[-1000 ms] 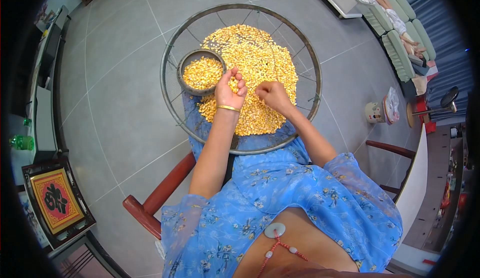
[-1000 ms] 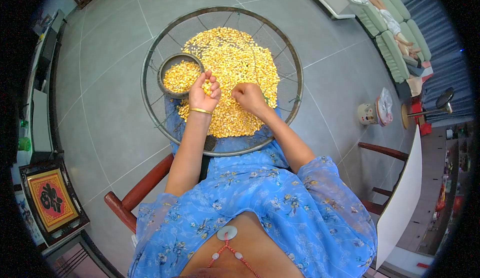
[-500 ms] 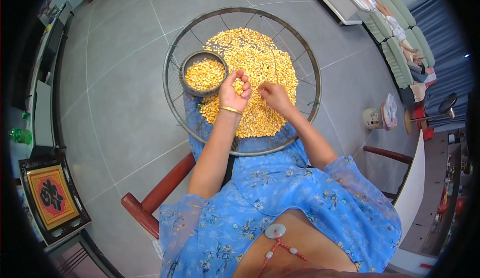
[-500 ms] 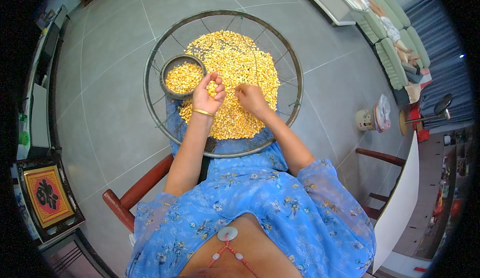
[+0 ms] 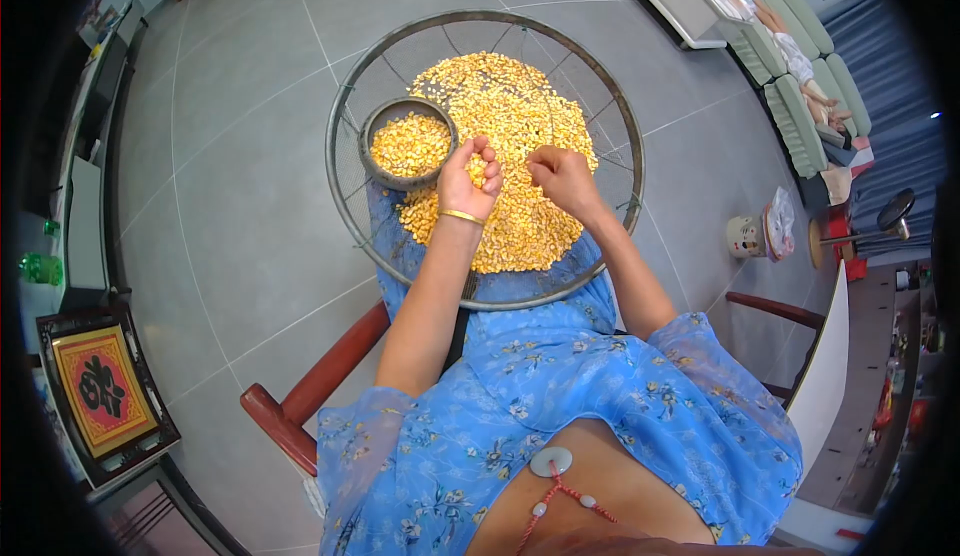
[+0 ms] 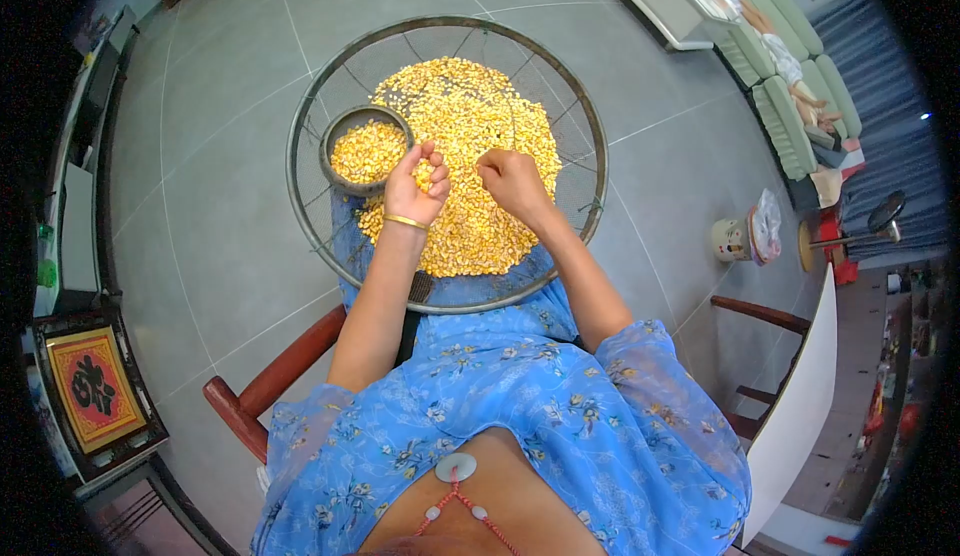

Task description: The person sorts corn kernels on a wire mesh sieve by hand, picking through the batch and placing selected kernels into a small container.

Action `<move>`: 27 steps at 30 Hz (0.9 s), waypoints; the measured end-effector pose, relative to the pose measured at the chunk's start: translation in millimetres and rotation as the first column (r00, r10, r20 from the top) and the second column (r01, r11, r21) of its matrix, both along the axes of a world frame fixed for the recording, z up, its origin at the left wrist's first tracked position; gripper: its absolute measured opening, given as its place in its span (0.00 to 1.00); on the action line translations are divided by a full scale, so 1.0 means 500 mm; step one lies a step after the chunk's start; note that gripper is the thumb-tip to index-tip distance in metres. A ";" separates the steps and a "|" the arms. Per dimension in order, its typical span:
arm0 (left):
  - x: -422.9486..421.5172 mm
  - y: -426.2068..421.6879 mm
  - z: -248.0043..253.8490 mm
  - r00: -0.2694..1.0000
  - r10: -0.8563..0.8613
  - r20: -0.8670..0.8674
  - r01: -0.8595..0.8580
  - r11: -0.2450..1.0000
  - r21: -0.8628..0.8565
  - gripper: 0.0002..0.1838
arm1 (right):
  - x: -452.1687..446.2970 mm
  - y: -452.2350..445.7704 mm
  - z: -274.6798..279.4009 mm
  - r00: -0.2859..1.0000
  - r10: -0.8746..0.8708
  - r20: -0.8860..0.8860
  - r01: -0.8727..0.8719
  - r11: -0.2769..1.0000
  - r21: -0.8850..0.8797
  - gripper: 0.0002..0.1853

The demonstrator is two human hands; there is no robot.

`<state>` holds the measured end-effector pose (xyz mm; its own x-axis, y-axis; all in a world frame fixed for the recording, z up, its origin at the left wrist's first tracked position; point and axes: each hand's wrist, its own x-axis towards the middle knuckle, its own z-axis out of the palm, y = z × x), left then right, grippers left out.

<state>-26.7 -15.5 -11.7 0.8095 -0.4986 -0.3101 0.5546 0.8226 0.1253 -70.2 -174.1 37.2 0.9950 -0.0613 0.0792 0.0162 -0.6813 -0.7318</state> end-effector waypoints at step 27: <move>-0.001 -0.001 0.000 1.000 0.019 0.011 -0.019 1.000 0.006 0.10 | 0.016 0.046 -0.094 0.973 0.171 -0.155 -0.195 0.968 -0.156 0.08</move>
<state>-27.1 -16.0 -11.7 0.8219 -0.4815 -0.3043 0.5379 0.8319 0.1364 -62.3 -151.2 -9.7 0.9898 0.1251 -0.0678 0.0581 -0.7902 -0.6101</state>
